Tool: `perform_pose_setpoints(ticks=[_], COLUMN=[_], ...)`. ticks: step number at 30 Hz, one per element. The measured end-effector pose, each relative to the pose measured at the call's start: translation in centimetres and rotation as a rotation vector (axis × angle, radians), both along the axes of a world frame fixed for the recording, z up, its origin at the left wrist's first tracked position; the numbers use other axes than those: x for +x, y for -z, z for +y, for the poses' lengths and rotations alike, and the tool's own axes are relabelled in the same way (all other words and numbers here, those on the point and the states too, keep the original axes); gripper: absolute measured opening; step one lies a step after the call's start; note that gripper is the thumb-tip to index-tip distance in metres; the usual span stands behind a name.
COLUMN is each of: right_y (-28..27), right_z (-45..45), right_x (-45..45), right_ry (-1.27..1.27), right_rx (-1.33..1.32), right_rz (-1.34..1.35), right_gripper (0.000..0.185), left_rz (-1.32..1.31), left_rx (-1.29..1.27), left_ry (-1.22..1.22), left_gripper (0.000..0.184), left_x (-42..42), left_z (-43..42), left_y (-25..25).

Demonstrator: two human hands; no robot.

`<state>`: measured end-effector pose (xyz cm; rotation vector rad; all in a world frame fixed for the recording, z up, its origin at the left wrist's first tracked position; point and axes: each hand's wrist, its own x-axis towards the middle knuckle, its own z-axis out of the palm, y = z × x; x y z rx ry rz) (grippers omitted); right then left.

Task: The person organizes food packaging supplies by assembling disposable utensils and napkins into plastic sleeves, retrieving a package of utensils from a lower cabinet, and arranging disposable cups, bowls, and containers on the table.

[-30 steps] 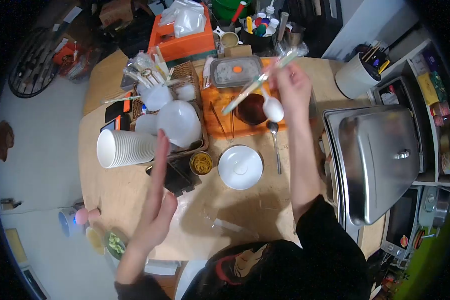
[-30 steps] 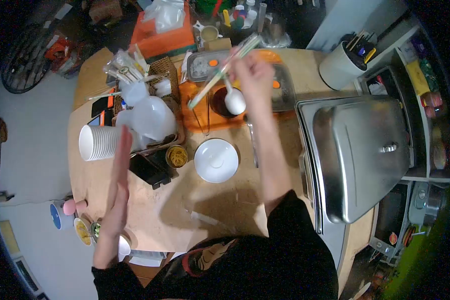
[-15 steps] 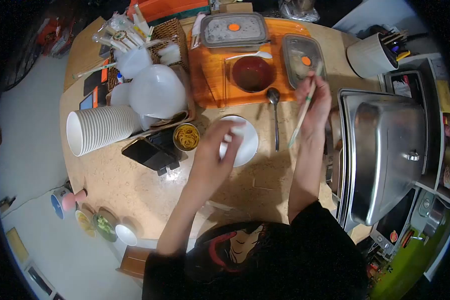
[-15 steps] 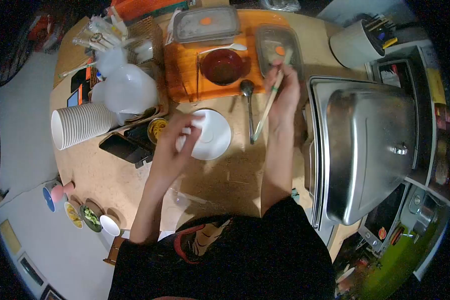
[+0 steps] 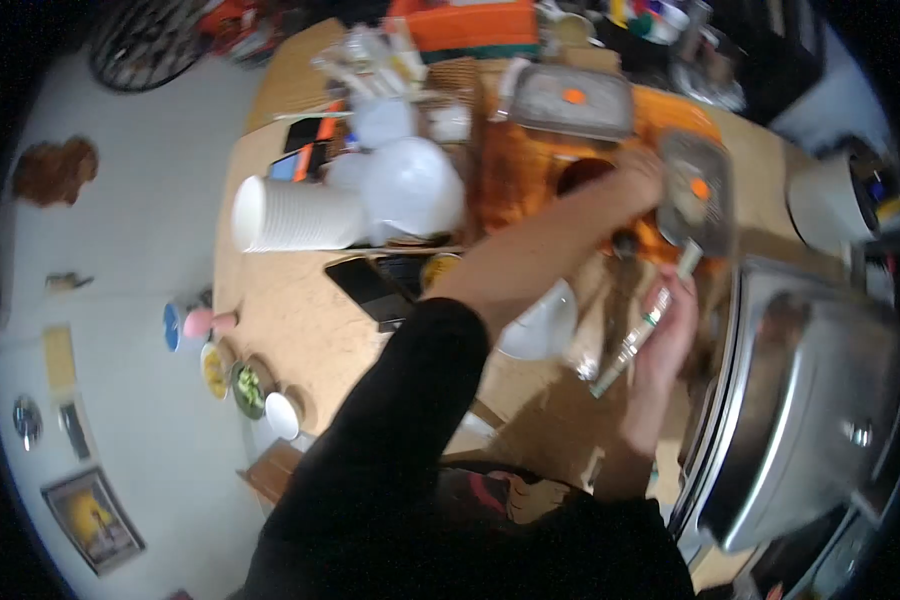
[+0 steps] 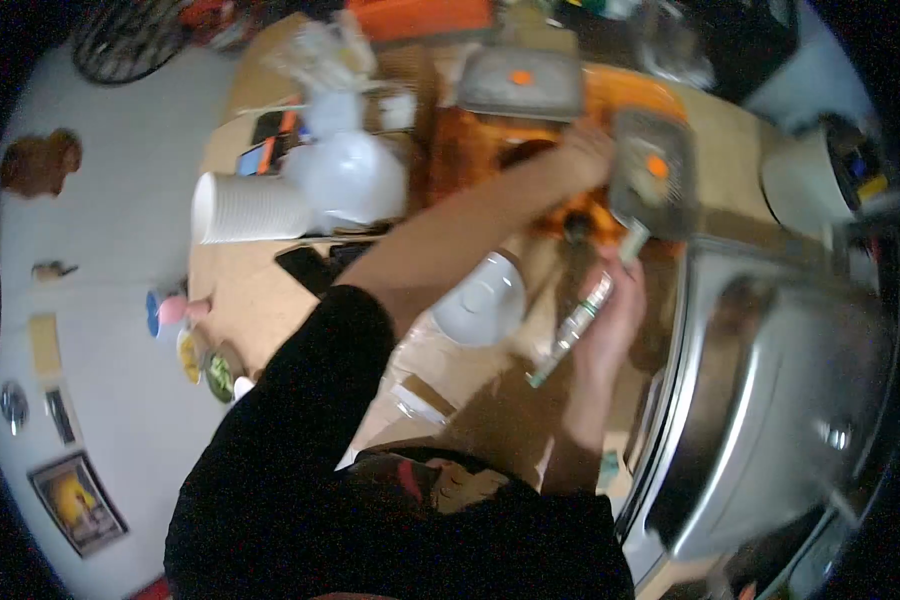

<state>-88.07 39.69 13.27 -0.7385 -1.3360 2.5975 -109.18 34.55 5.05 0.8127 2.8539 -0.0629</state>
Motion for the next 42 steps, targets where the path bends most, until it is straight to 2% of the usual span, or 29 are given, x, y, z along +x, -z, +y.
perform_pose_setpoints(ticks=[4, 6, 7, 12, 15, 18, 20, 21, 22, 23, 24, 26, 28, 30, 31, 32, 33, 34, 35, 36, 38, 39, 40, 41, 42], right_y=[1.2, 0.7, 0.5, 0.8, 0.8, 1.0, 0.0, -1.3, -2.1, -2.6, -3.3, -7.5, -8.2, -8.6, -8.7, -8.9, -9.1, -8.8, -6.8, -4.7, -2.0, -1.5, -1.6, -0.4, 0.8], right_z=[1.0, 0.4, 0.0, -1.0, -1.5, -1.1, -1.8, -2.5, -3.3, -3.7, -4.6, -8.1, -9.5, -12.0, -13.1, -14.6, -16.4, -18.3, -19.8, -21.2, -23.4, -24.0, -24.6, -25.3, -26.0], right_x=[0.5, 0.1, 0.0, -0.9, -1.6, -2.6, -3.7, -4.6, -5.4, -6.6, -7.6, -9.4, -11.1, -14.0, -15.7, -17.3, -18.7, -19.8, -22.0, -24.2, -26.8, -26.7, -27.2, -28.2, -28.8], right_ry=[-0.117, -0.087, -0.050, -0.065, -0.013, 0.049, 0.065, 0.102, 0.141, 0.061, 0.059, 0.111, 0.023, -0.088, -0.111, -0.216, -0.320, -0.365, -0.340, -0.308, -0.521, -0.612, -0.796, -0.849, -0.905], right_rx=[0.098, 0.122, 0.151, 0.161, 0.182, 0.232, 0.280, 0.366, 0.451, 0.411, 0.415, 0.392, 0.528, 0.788, 1.010, 0.922, 0.831, 0.765, 0.896, 1.027, 1.015, 1.009, 1.137, 1.118, 1.097], right_rz=[0.095, 0.105, 0.114, 0.121, 0.127, 0.161, 0.184, 0.212, 0.241, 0.374, 0.383, 0.578, 0.538, 0.713, 0.698, 0.727, 0.754, 0.696, 0.700, 0.699, 0.507, 0.541, 0.427, 0.453, 0.479], right_gripper=[0.019, 0.019, 0.019, 0.019, 0.019, 0.020, 0.021, 0.024, 0.028, 0.035, 0.035, 0.039, 0.038, 0.032, 0.027, 0.025, 0.023, 0.024, 0.027, 0.031, 0.051, 0.063, 0.063, 0.054, 0.045], left_rz=[0.000, -0.155, -0.074, -0.084, -0.091, -0.046, 0.005, 0.006, -0.007, -0.017, -0.008, 0.141, -0.246, -0.297, -0.257, -0.219, -0.162, -0.055, -0.331, 0.147, 0.163, 0.159, 0.351, 0.539, 0.535], left_rx=[-0.032, -0.140, -0.084, -0.069, -0.087, 0.020, 0.231, 0.237, 0.438, 0.639, 0.644, 1.063, 1.226, 1.499, 1.368, 1.235, 1.171, 0.898, 1.029, 0.746, 0.398, 0.408, 0.320, 0.230, 0.242], left_ry=[-0.124, -0.109, -0.095, -0.099, -0.079, -0.035, 0.029, 0.021, 0.023, 0.028, 0.028, -0.135, -0.221, -0.184, -0.187, -0.188, -0.083, -0.259, -0.094, -0.291, -0.431, -0.420, -0.203, 0.014, 0.017], left_gripper=[0.028, 0.029, 0.031, 0.029, 0.029, 0.026, 0.019, 0.019, 0.026, 0.036, 0.036, 0.034, 0.025, 0.036, 0.035, 0.036, 0.039, 0.042, 0.045, 0.031, 0.030, 0.030, 0.037, 0.045, 0.045], left_x=[0.2, -0.2, -0.4, -1.0, -0.4, 1.5, 3.1, 4.0, 5.0, 5.7, 6.2, 6.5, 6.6, 3.2, 2.8, 2.7, -0.1, -1.7, -3.9, -1.2, 1.9, 1.8, 1.4, 1.1, 0.3], left_z=[0.3, 0.1, -0.1, -0.1, -0.3, -1.5, -2.9, -3.9, -5.1, -6.3, -7.6, -10.6, -15.9, -19.1, -21.6, -24.8, -28.0, -32.7, -37.3, -41.0, -43.6, -43.6, -43.8, -43.6, -43.5], left_y=[-0.2, -2.1, -1.5, -1.4, -2.9, -7.7, -11.2, -13.2, -15.3, -16.6, -17.7, -19.9, -24.2, -22.5, -23.8, -25.4, -24.4, -25.1, -24.7, -27.1, -28.0, -26.2, -23.2, -21.5, -20.4])
